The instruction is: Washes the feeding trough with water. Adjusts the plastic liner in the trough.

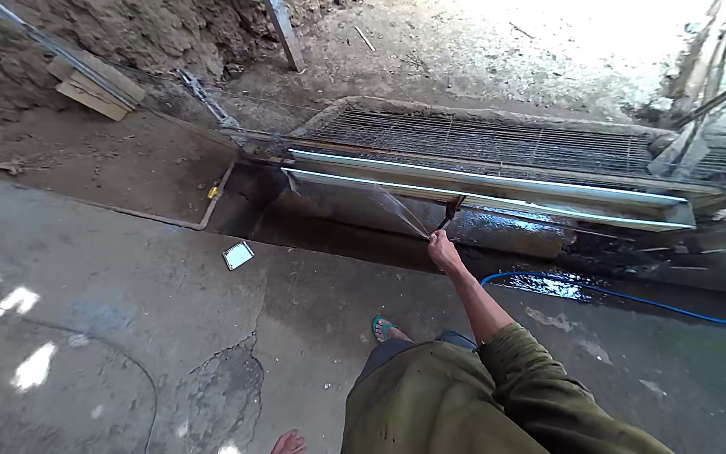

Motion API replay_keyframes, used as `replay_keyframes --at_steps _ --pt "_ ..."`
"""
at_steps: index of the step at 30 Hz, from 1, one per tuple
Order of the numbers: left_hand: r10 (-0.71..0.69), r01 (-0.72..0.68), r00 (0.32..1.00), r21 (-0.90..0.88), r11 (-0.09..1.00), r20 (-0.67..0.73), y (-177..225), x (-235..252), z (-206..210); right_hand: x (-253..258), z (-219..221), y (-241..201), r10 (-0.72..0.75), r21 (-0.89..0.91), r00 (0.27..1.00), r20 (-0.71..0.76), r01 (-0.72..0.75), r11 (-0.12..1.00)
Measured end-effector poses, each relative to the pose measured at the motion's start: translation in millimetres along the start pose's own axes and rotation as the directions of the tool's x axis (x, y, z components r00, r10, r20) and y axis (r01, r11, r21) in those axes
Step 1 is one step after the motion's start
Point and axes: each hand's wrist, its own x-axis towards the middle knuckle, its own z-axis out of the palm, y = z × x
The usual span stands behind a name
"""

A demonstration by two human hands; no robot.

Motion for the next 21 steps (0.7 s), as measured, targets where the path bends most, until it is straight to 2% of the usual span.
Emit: replay_keyframes --at_steps 11,16,21 --pt "0.145 -0.148 0.989 0.197 0.969 0.032 57.6 -4.3 58.8 -17.9 -94.0 135.6 0.167 0.210 0.980 -0.110 -0.141 0.967" --pt "0.228 -0.240 0.971 0.252 0.937 0.078 73.5 -19.1 123.7 -34.1 -140.1 216.7 0.238 0.344 0.960 -0.147 -0.177 0.922" --pt "0.272 -0.334 0.939 0.366 0.869 0.211 56.6 -59.9 222.3 -45.4 -186.9 305.9 0.309 0.459 0.934 -0.178 -0.199 0.866"
